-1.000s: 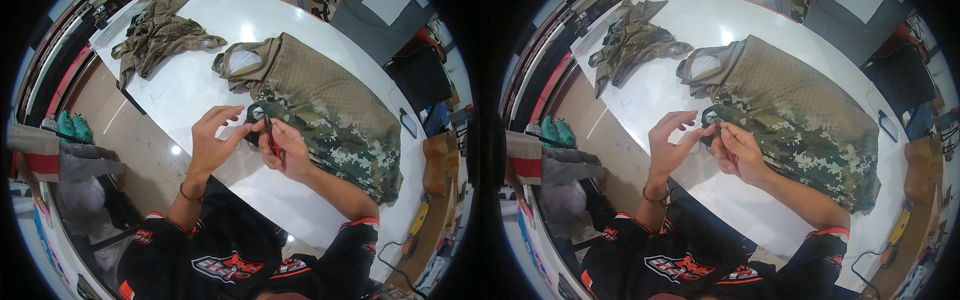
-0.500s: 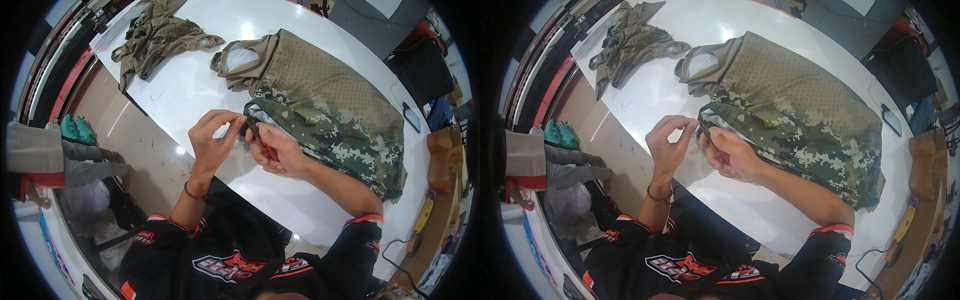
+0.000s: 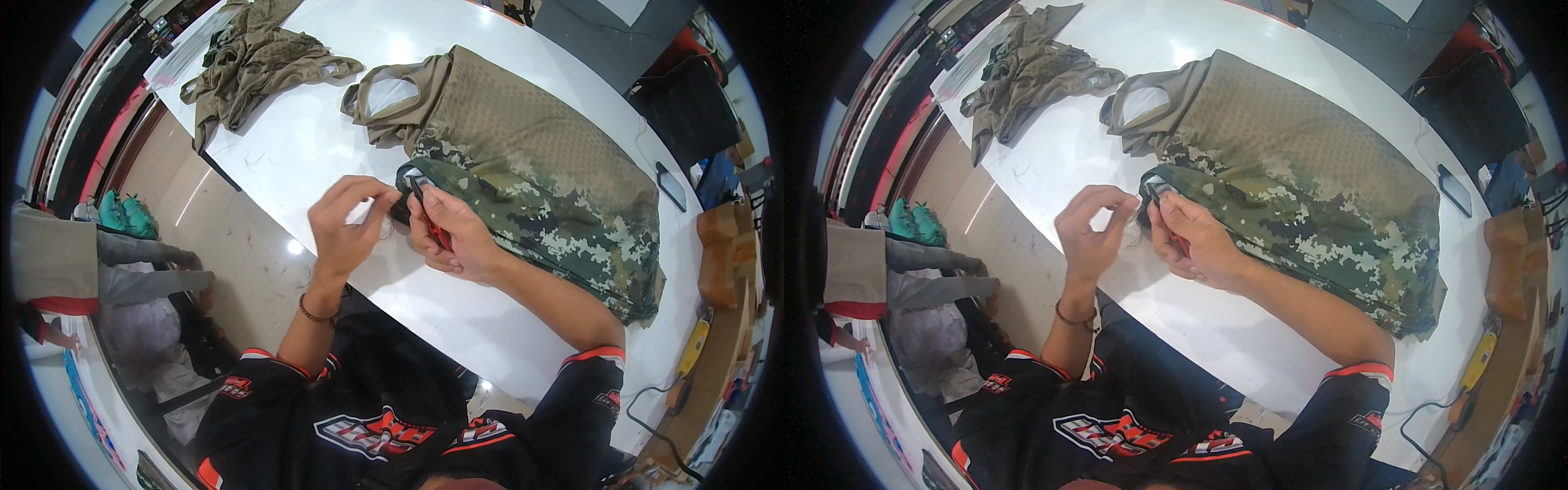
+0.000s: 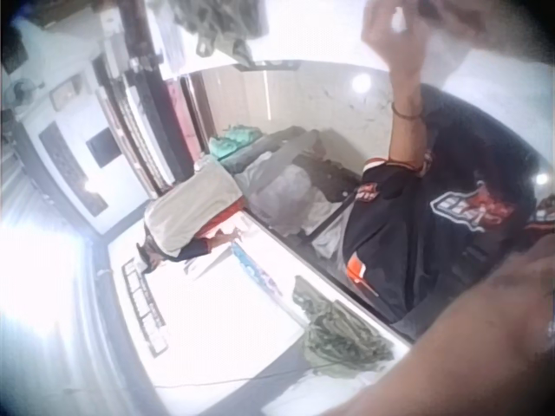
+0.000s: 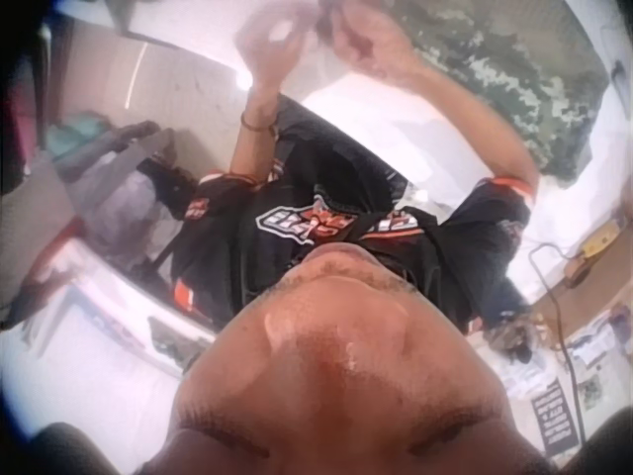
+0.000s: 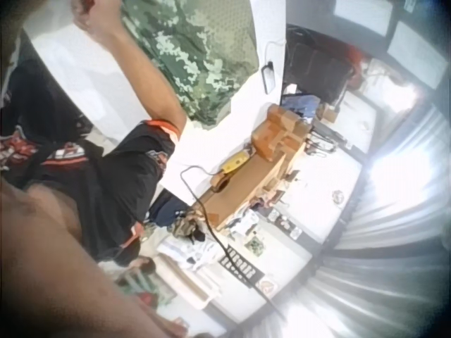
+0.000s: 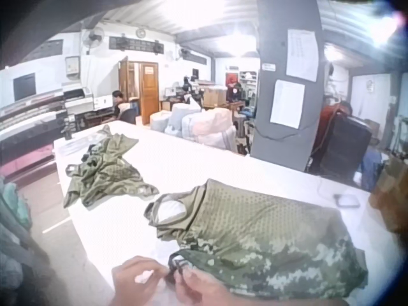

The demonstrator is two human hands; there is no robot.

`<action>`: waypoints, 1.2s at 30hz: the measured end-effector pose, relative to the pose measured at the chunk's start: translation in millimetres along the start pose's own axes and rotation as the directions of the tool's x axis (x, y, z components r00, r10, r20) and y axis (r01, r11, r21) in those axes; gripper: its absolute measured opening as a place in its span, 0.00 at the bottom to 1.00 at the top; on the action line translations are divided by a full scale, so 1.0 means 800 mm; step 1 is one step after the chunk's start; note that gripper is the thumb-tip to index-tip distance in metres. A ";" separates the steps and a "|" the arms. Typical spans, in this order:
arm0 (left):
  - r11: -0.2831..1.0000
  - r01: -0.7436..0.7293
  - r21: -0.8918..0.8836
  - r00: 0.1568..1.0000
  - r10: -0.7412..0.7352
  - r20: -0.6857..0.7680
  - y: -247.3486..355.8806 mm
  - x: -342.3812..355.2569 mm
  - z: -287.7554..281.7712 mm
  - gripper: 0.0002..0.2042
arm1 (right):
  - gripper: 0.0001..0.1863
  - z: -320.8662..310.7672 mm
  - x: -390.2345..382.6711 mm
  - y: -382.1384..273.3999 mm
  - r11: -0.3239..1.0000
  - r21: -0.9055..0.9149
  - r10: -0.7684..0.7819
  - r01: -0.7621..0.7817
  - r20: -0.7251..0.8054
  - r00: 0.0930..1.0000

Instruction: The person uses red scissors to cut the neckline and seams of a camouflage-patterned shirt laid on a white table. The person repeatedly snips along the collar and side seams, removing fabric pieces and adjusting the shirt between cuts.

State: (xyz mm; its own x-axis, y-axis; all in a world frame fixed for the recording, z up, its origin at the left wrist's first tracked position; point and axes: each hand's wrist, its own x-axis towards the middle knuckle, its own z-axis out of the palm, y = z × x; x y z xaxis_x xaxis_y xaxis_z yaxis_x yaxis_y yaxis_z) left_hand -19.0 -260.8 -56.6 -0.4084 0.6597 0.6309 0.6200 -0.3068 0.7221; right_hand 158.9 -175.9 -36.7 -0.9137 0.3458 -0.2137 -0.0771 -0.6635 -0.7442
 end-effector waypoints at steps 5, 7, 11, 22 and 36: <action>0.902 0.237 0.361 0.915 -0.083 -0.394 -0.065 0.014 -0.095 0.05 | 0.18 -0.001 -0.004 0.004 0.949 -0.036 -0.314 0.314 0.007 0.949; 0.889 0.200 0.412 0.891 0.010 -0.453 -0.069 0.030 -0.109 0.10 | 0.18 -0.002 -0.007 0.009 0.898 -0.111 -0.436 0.426 -0.085 0.896; 0.956 -0.050 0.289 0.984 0.098 -0.152 -0.026 0.024 -0.088 0.11 | 0.18 0.003 -0.004 0.010 0.840 -0.252 -0.529 0.481 -0.176 0.830; 0.958 0.280 0.058 0.959 -0.282 0.039 0.017 0.003 0.039 0.09 | 0.17 0.006 -0.013 0.010 0.793 -0.380 -0.564 0.476 -0.163 0.810; 0.668 0.524 -0.528 0.847 -0.470 0.247 -0.009 -0.003 0.022 0.08 | 0.19 0.001 -0.005 0.003 0.998 -0.045 -0.042 0.041 -0.024 0.999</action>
State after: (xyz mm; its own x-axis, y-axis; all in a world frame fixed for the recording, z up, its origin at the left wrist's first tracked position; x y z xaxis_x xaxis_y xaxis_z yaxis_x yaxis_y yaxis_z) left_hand -10.8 -248.2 -67.9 -0.4724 0.8725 0.1251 -0.1534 -0.2211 0.9631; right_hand 162.0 -179.4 -37.5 -0.8997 0.3893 -0.1974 -0.0963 -0.6182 -0.7801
